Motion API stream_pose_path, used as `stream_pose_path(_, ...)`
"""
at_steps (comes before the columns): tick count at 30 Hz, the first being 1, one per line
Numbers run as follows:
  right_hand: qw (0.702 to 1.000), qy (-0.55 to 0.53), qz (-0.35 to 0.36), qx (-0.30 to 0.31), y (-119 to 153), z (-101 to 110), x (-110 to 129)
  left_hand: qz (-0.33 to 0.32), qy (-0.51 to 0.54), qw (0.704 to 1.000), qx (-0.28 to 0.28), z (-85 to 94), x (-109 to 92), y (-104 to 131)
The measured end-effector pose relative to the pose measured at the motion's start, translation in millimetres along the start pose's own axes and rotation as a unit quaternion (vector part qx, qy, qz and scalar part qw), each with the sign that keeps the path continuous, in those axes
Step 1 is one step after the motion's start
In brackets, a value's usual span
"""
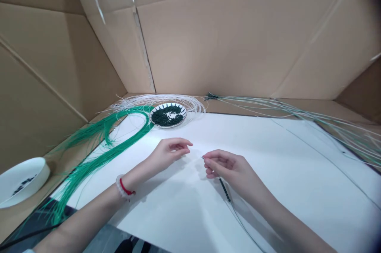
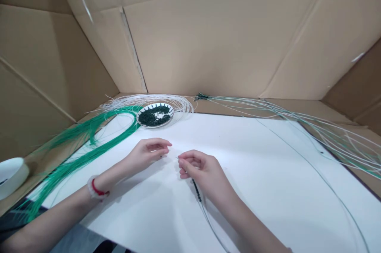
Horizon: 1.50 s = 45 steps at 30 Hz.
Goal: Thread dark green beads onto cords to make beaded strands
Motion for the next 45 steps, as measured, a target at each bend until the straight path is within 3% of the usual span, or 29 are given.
stream_pose_path(5, 0.999, 0.001, 0.037, -0.035, 1.1, 6.4, 12.5, 0.069, 0.175, 0.982, 0.011, -28.8, -18.3, -6.7)
stream_pose_path(10, 0.997, 0.001, 0.05, -0.057, 8.0, 1.4, 6.7, 0.136, 0.301, 0.944, 0.023, -44.3, -16.2, 6.8)
stream_pose_path(13, 0.993, 0.032, 0.084, -0.077, 13.5, -2.0, 4.4, 0.157, 0.332, 0.93, 0.02, -45.9, -17.0, 12.8)
stream_pose_path(19, 0.993, 0.008, 0.094, -0.074, 18.2, -5.1, 5.6, 0.153, 0.311, 0.938, 0.013, -42.4, -26.4, 14.8)
stream_pose_path(27, 0.991, 0.034, 0.114, -0.062, 18.3, -6.4, 7.1, 0.121, 0.311, 0.942, 0.027, -42.2, -31.7, 16.2)
stream_pose_path(33, 0.993, 0.04, 0.102, -0.05, 16.5, -3.9, 7.8, 0.078, 0.264, 0.961, -0.002, -40.1, -35.6, 15.6)
stream_pose_path(37, 0.996, 0.027, 0.083, -0.013, 15.7, -1.9, 6.2, 0.018, 0.183, 0.982, -0.047, -35.6, -38.4, 17.9)
stream_pose_path(45, 0.998, 0.0, 0.056, -0.042, 20.6, -8.7, 13.6, -0.13, 0.005, 0.989, -0.064, -31.0, -45.3, 23.2)
Point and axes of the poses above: each hand's wrist, its own y-axis away from the middle knuckle, its own z-axis out of the back of the hand, x = y × z, the point moved 3 cm from there along -y, towards the middle knuckle, and after that the axes turned 4 degrees about -y, right-handed, at the moved point
